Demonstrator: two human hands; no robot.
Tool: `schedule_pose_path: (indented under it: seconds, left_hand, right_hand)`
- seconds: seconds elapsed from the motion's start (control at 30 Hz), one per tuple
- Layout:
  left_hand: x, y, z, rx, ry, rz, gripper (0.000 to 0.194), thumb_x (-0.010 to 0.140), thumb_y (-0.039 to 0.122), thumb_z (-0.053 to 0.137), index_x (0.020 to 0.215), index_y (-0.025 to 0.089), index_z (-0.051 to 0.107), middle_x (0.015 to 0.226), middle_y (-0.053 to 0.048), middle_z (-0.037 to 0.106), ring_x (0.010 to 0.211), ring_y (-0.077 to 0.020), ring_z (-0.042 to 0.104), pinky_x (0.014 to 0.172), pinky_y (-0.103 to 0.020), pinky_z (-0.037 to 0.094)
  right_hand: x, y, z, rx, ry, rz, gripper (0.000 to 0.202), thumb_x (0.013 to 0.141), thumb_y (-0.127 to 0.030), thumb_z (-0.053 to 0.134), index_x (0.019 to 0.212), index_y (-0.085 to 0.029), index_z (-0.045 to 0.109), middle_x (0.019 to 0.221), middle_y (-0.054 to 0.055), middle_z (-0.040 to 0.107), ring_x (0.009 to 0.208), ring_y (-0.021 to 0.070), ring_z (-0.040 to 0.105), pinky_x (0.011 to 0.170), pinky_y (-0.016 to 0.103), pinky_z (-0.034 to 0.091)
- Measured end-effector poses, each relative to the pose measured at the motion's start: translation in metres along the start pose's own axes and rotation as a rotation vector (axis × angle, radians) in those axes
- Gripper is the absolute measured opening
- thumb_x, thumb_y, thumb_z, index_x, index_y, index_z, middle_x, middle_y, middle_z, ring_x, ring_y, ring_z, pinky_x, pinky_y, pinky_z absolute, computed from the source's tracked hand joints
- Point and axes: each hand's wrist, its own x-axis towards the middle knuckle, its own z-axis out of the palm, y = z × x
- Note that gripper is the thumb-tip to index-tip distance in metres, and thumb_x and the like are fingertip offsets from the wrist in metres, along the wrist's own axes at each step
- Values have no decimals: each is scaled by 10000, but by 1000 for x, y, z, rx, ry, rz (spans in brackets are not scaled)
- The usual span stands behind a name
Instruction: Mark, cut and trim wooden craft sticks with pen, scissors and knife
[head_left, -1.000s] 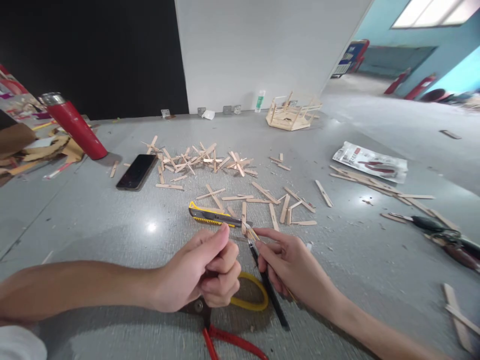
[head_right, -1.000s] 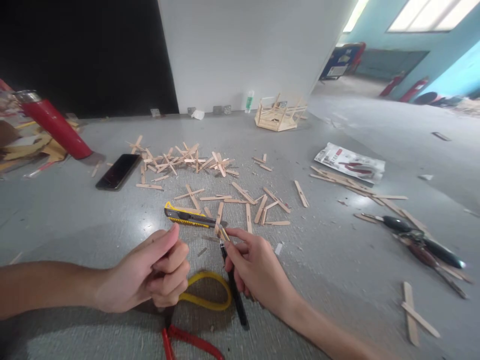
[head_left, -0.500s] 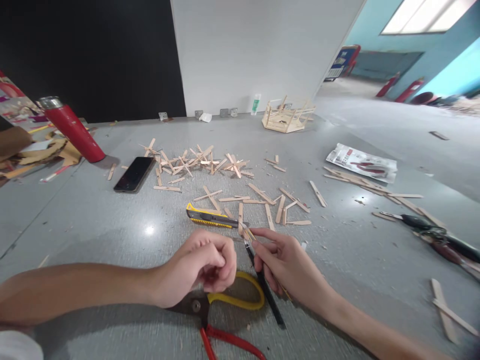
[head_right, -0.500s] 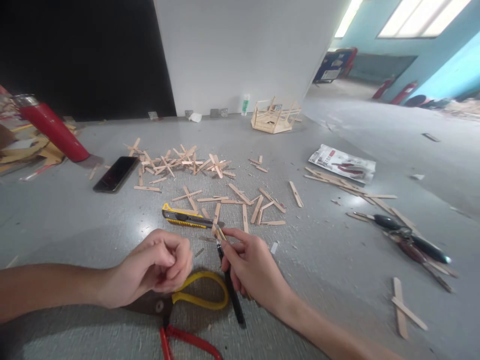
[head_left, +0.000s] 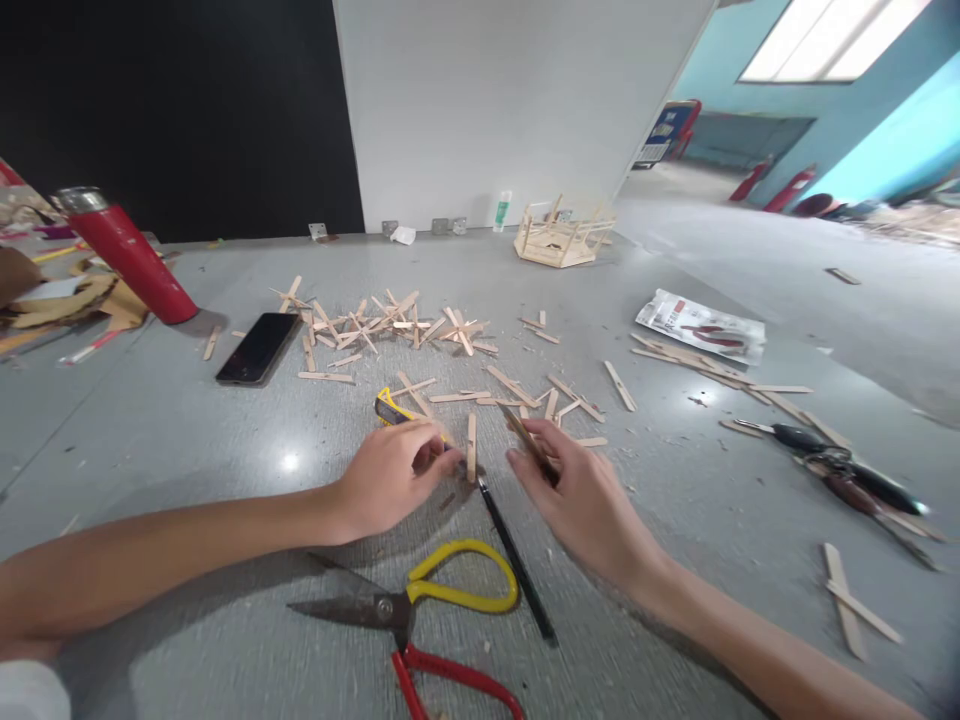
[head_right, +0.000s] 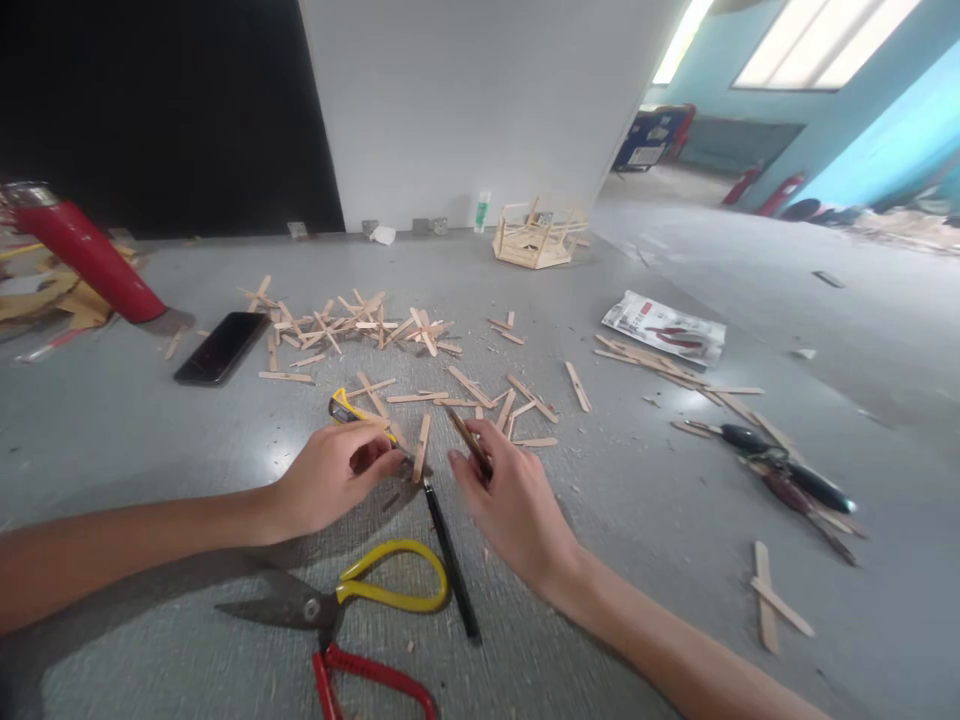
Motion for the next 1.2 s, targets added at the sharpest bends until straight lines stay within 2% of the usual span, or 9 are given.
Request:
schedule_pose_path:
  seconds: [0.13,0.33,0.43,0.6,0.7,0.83,0.93,1.03,1.2]
  left_hand:
    - [-1,-1,2,30,13,27,418,1004,324,498,615,195,414,566,38,450,513,-120,400,551,-262,264]
    - [-3,-6,4,-14,25,8,521,1053,348,371,549,215,338,471,44,357,446,-119,370,540,-274,261]
    - [-4,-8,6,-55,26,-23,526,1071,369,319,584,208,432,501,19,469,475,-137,474,574,-274,323]
    - [-5,-11,7,-134,75,-87,298,1052,242,271,1060,175,561,604,31,537,542,-174,540,591,-273,378]
    - [-4,-8,4,-196,53,-85,274,1053,264,326,1026,186,587,585,37,530,522,-168,528,574,-270,380]
    - [-6,2,0,-310,41,-71,492,1090,396,279,801,178,612,560,12,531,507,-147,511,548,-260,402]
    - [-10,8,-3,-456,88,-75,620,1108,426,151,1031,125,688,613,-22,610,511,-146,526,511,-250,428]
    - [-13,7,-5,-505,238,100,547,1118,397,210,1357,118,615,807,-80,732,638,-160,597,592,-266,491]
    - [-16,-2,-11,-1,462,638,529,1111,327,261,1612,163,307,1154,-155,748,725,-187,624,680,-327,536]
  right_hand:
    - [12,-3,0,-113,-112,-76,342,951,-311,544,1223,-162,689,688,37,726,568,179,604,599,295,438]
    - [38,3,1,-60,-275,-245,383,908,-188,548,1252,-207,715,1028,83,795,780,201,687,744,302,476]
    - [50,6,3,-48,-343,-264,200,903,-238,599,979,-181,775,759,28,718,654,162,580,644,272,405]
    - [58,5,3,-20,-340,-166,89,828,-243,677,818,-168,725,576,-48,495,578,127,438,569,256,305]
    - [55,2,-5,18,-370,-98,161,826,-280,663,710,-172,693,542,-58,418,546,119,382,536,263,271]
    - [43,-5,-17,96,-395,-30,254,850,-392,639,722,-174,667,548,-62,406,516,110,369,507,262,275]
    - [29,-13,-21,143,-369,4,265,856,-424,623,763,-178,657,554,-65,402,506,109,369,497,261,280]
    - [14,-22,-21,212,-253,35,283,844,-454,634,769,-181,651,560,-62,400,508,111,363,492,265,268]
    - [-10,-32,-19,331,-126,42,333,841,-502,663,778,-176,651,559,-69,366,523,113,335,498,265,268]
